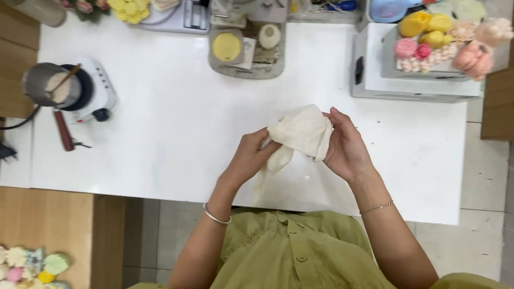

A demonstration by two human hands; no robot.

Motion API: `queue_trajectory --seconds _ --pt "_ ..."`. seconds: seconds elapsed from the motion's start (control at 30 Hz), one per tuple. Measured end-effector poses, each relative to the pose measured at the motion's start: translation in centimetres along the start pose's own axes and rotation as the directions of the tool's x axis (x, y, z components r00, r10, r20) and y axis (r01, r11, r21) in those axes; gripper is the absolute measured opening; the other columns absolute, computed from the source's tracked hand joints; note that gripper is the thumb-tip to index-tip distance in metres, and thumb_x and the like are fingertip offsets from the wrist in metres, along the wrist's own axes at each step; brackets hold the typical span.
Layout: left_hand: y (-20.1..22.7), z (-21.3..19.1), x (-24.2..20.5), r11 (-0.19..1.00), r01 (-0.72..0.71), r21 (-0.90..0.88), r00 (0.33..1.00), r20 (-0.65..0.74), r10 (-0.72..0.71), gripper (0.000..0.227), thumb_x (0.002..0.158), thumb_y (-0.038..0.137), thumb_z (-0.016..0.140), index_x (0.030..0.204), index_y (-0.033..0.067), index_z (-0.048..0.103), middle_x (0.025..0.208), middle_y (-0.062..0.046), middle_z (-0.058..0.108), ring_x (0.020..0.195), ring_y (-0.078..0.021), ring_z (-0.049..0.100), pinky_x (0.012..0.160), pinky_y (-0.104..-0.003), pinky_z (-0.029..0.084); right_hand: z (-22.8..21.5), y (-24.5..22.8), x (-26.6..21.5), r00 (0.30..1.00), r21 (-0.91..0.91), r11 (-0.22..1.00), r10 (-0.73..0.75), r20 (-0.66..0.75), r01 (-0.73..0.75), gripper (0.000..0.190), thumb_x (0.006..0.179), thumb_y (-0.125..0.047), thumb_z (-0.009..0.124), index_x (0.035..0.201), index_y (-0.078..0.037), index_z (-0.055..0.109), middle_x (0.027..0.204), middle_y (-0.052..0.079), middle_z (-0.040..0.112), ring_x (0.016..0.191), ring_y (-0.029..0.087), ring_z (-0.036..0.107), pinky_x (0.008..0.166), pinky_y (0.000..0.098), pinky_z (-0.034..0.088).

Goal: Melting and mixing wax in a small pot using an electric heater and a heat gun.

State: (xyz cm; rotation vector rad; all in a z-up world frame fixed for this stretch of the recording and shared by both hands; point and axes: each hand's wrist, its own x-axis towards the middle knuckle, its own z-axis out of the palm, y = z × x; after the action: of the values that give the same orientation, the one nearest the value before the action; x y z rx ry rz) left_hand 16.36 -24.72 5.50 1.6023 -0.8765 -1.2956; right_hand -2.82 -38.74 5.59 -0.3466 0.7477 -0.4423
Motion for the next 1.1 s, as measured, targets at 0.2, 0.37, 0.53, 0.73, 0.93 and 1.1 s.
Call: queue_trajectory --seconds 0.2,0.37,0.53,0.73,0.93,1.1 --pt "-3.9 -10.4 -3.6 0.901 -0.066 0.428 0.98 -0.143 0.14 0.031 0.091 0.02 0.072 0.119 0.005 0.071 0.101 -0.011 0.073 0.086 -0.0247 0.068 0.075 -0.037 0.053 5.5 11.4 4.0 0.964 -0.61 0.792 -0.18 -0.195 0.024 0.045 0.08 -0.003 0.078 0.123 -0.005 0.063 0.099 0.004 0.066 0.084 0.014 0.068 0.071 0.0297 0.056" --pt "-10.2 -16.1 -3.6 0.693 -0.031 0.72 0.958 -0.178 0.227 0.054 0.079 0.023 0.076 0.127 0.0024 0.062 0.116 -0.022 0.064 0.093 -0.0361 0.068 0.077 -0.045 0.055 7.2 16.2 7.2 0.89 -0.941 0.338 -0.427 -0.159 -0.006 0.037 0.083 -0.007 0.081 0.118 -0.005 0.07 0.079 0.001 0.06 0.07 0.011 0.053 0.063 0.0266 0.048" --pt "-7.2 -15.5 -6.4 0.824 -0.09 0.559 0.951 -0.196 0.237 0.056 0.091 0.029 0.077 0.132 -0.0013 0.054 0.118 -0.029 0.057 0.099 -0.0417 0.064 0.08 -0.046 0.055 9.4 19.0 6.9 0.855 -0.964 0.265 -0.503 -0.126 0.014 0.029 0.083 -0.005 0.08 0.111 -0.002 0.072 0.082 0.003 0.063 0.072 0.01 0.055 0.066 0.0246 0.049" --pt "-5.9 -14.2 -6.6 0.977 -0.189 -0.098 0.98 -0.075 0.182 0.048 0.091 0.033 0.077 0.124 0.0023 0.062 0.112 -0.013 0.071 0.097 -0.0205 0.075 0.082 -0.032 0.063 15.9 18.3 3.9 0.961 -0.54 0.835 -0.226 -0.16 0.107 0.021 0.093 -0.004 0.067 0.114 -0.004 0.069 0.099 0.006 0.071 0.093 0.013 0.066 0.077 0.0256 0.057" --pt "-6.0 -15.6 -6.3 0.984 -0.175 -0.031 0.982 -0.083 0.172 0.028 0.083 0.018 0.082 0.106 0.0046 0.073 0.098 -0.008 0.077 0.086 -0.0149 0.075 0.078 -0.028 0.063 12.4 18.9 4.6 0.964 -0.567 0.807 -0.255 -0.079 0.166 0.023 0.089 0.005 0.067 0.112 0.001 0.071 0.104 0.013 0.07 0.088 0.015 0.07 0.079 0.0275 0.061" --pt "-6.8 -15.5 -6.2 0.961 -0.21 0.181 0.912 -0.318 0.259 0.01 0.086 0.0 0.075 0.093 0.0016 0.069 0.095 -0.01 0.069 0.078 -0.0158 0.072 0.071 -0.029 0.063 14.3 19.0 3.7 0.694 -0.991 -0.085 -0.707 0.135 0.106 0.016 0.077 0.012 0.068 0.087 0.0 0.067 0.1 0.011 0.058 0.067 0.02 0.062 0.058 0.0317 0.054"
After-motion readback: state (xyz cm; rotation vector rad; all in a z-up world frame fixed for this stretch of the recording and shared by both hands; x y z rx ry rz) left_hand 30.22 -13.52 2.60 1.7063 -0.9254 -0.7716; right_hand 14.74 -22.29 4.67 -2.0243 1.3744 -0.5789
